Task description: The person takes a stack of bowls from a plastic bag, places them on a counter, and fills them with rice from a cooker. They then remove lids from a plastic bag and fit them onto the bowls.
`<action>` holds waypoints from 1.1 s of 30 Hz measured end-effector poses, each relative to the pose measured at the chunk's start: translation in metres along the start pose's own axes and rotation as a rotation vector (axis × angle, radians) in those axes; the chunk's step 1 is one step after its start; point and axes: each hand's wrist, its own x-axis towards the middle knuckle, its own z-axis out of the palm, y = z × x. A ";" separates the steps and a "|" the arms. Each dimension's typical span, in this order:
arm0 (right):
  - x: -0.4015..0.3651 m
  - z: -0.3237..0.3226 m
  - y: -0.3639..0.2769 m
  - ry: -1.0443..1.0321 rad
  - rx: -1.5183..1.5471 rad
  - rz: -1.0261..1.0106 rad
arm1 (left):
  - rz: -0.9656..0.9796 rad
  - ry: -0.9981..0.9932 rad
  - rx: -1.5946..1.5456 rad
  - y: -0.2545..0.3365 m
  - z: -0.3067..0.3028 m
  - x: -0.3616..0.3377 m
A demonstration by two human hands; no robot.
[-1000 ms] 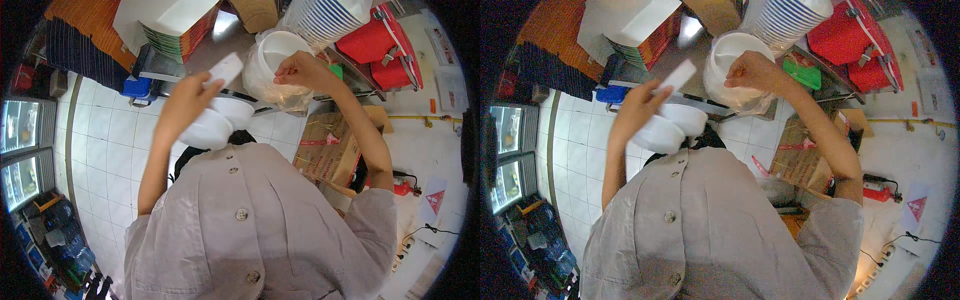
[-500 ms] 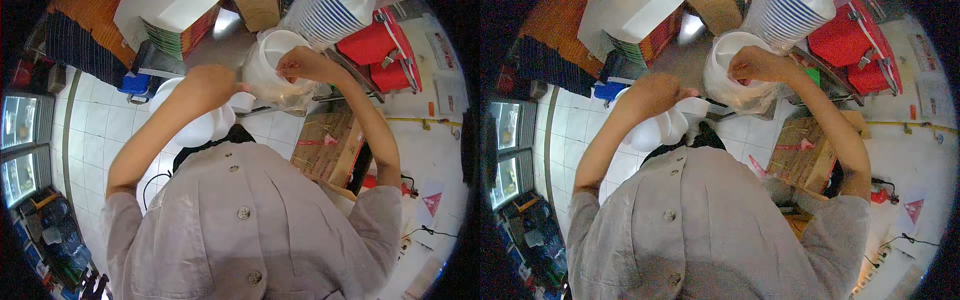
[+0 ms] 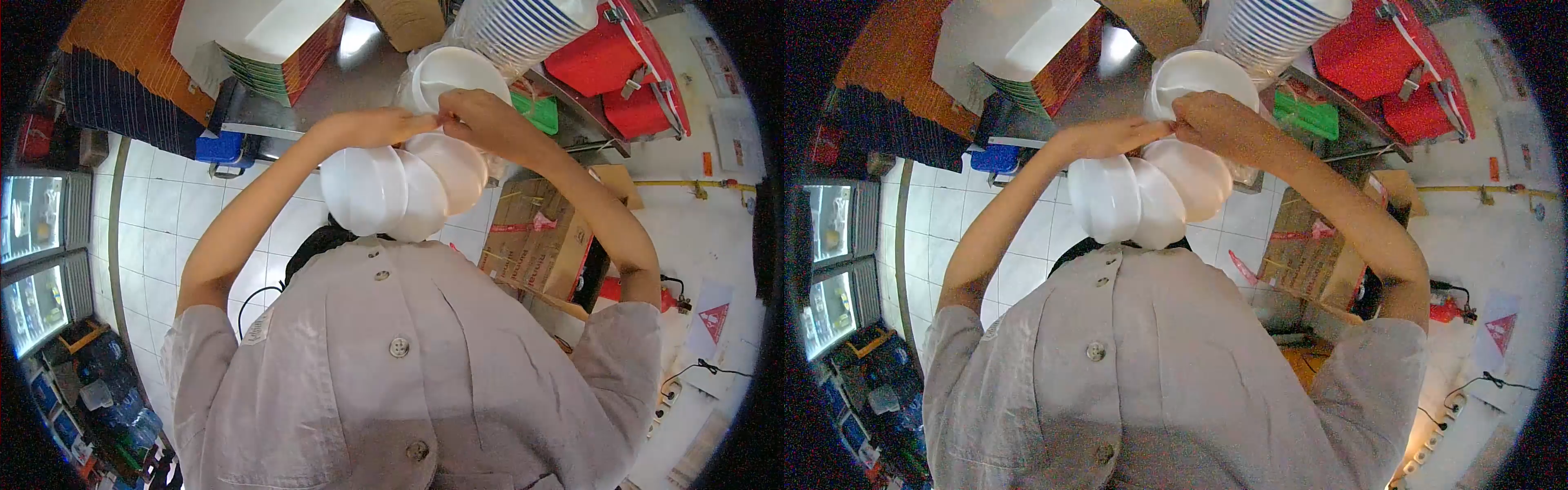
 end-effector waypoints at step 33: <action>-0.025 -0.135 -0.080 0.340 -0.120 0.352 | 0.101 0.018 0.001 0.011 -0.005 0.008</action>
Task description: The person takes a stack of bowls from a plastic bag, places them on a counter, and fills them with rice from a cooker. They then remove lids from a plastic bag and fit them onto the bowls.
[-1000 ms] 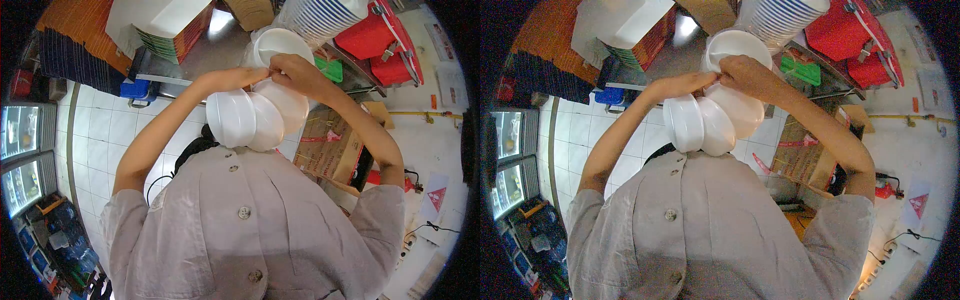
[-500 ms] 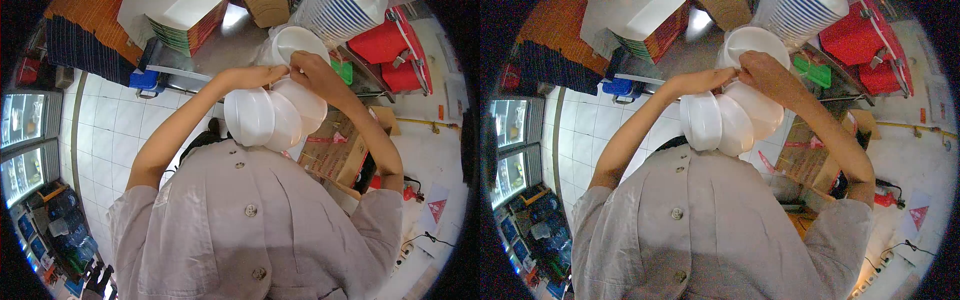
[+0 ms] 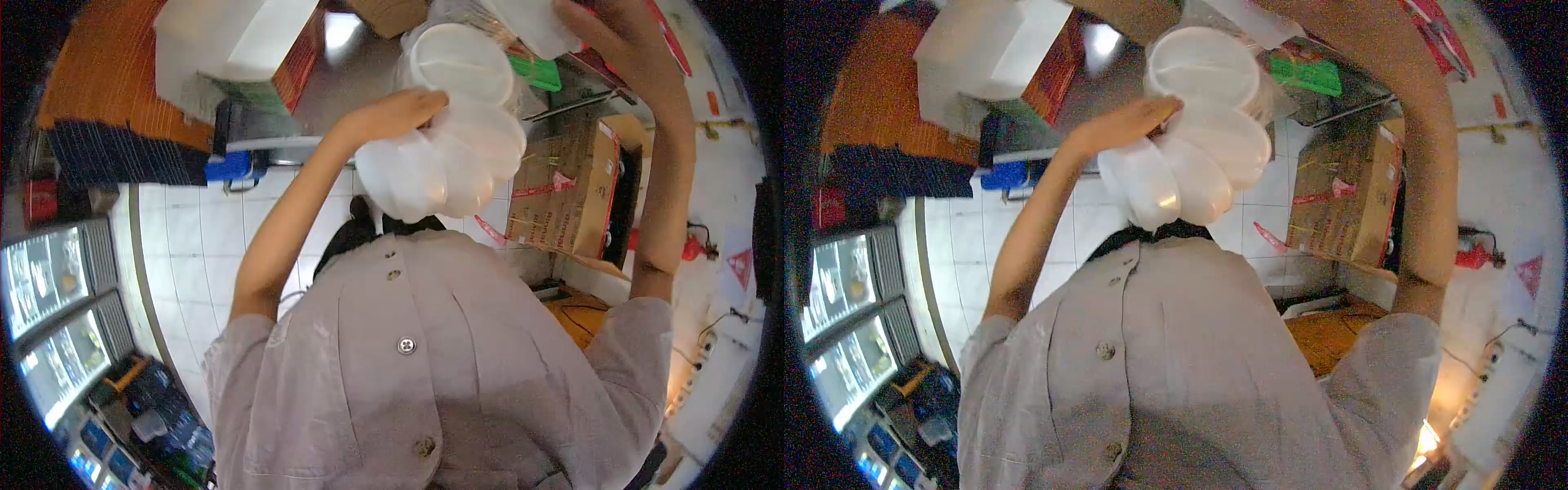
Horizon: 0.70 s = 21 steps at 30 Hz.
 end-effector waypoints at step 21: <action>-0.374 0.144 -0.111 0.402 1.462 0.151 | 0.105 -0.517 0.478 0.076 0.226 0.034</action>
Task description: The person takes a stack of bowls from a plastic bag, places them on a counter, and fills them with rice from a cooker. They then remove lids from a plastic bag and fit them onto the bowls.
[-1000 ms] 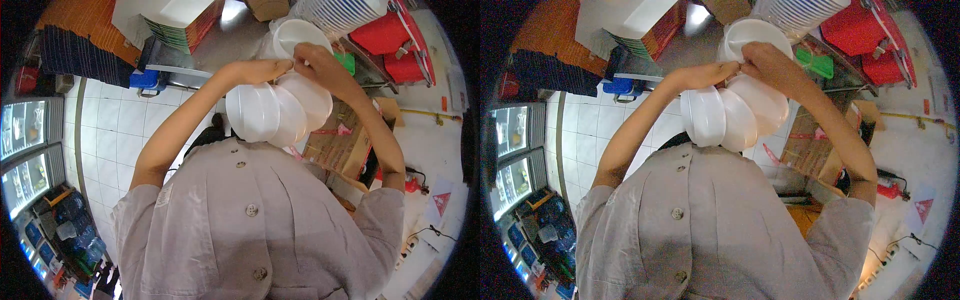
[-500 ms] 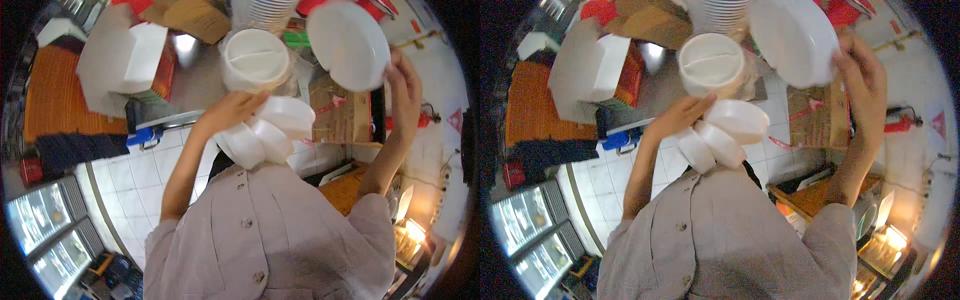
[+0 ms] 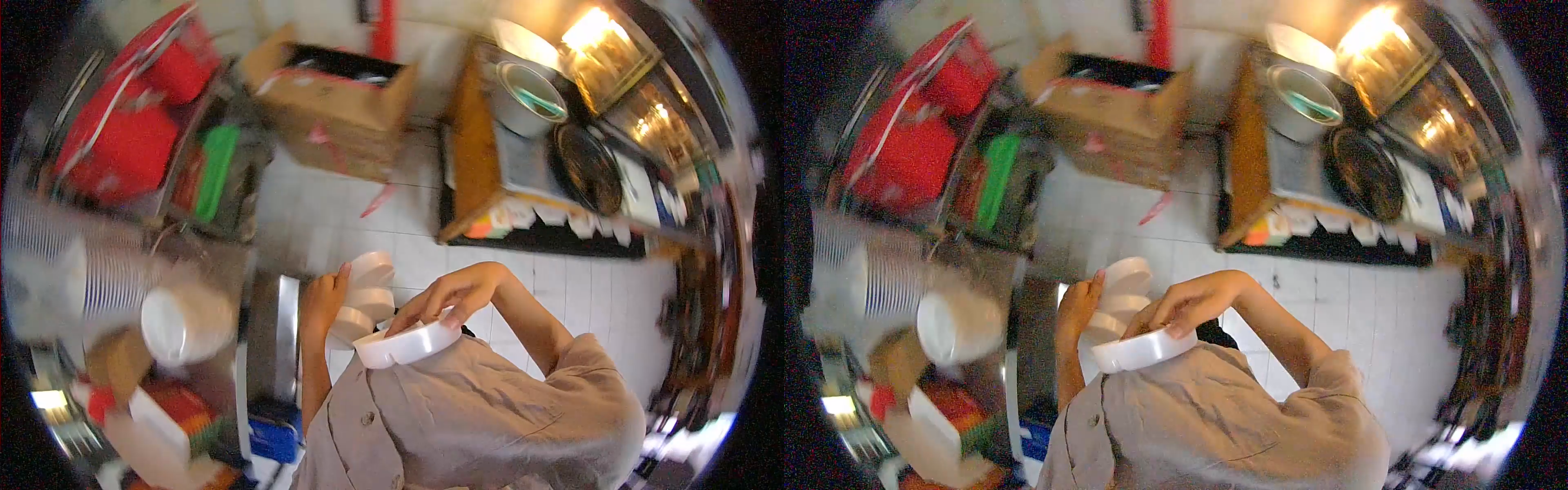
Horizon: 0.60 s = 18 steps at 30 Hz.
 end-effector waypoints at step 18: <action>-0.318 0.360 0.074 1.500 0.018 -0.475 | 1.149 -1.037 0.677 0.362 0.394 -0.104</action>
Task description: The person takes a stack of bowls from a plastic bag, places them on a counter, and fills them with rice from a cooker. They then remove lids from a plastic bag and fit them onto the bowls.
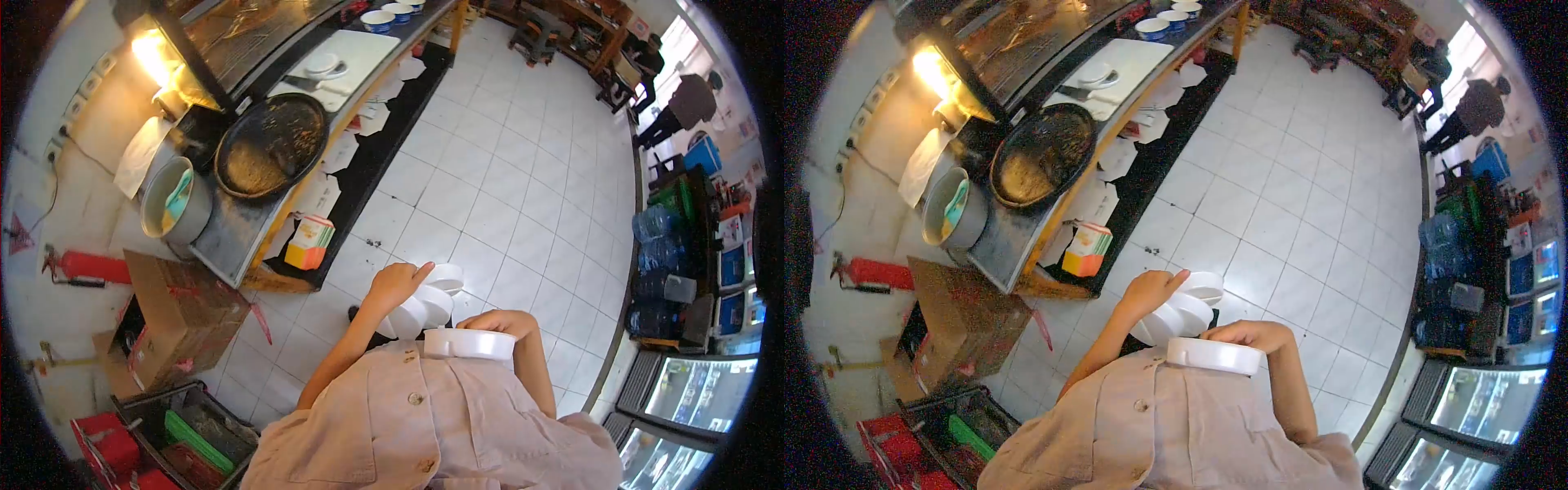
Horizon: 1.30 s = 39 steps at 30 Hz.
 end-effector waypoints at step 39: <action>0.452 -0.867 -0.381 0.243 -1.501 -0.145 | -0.577 1.235 -0.833 0.028 -0.376 0.524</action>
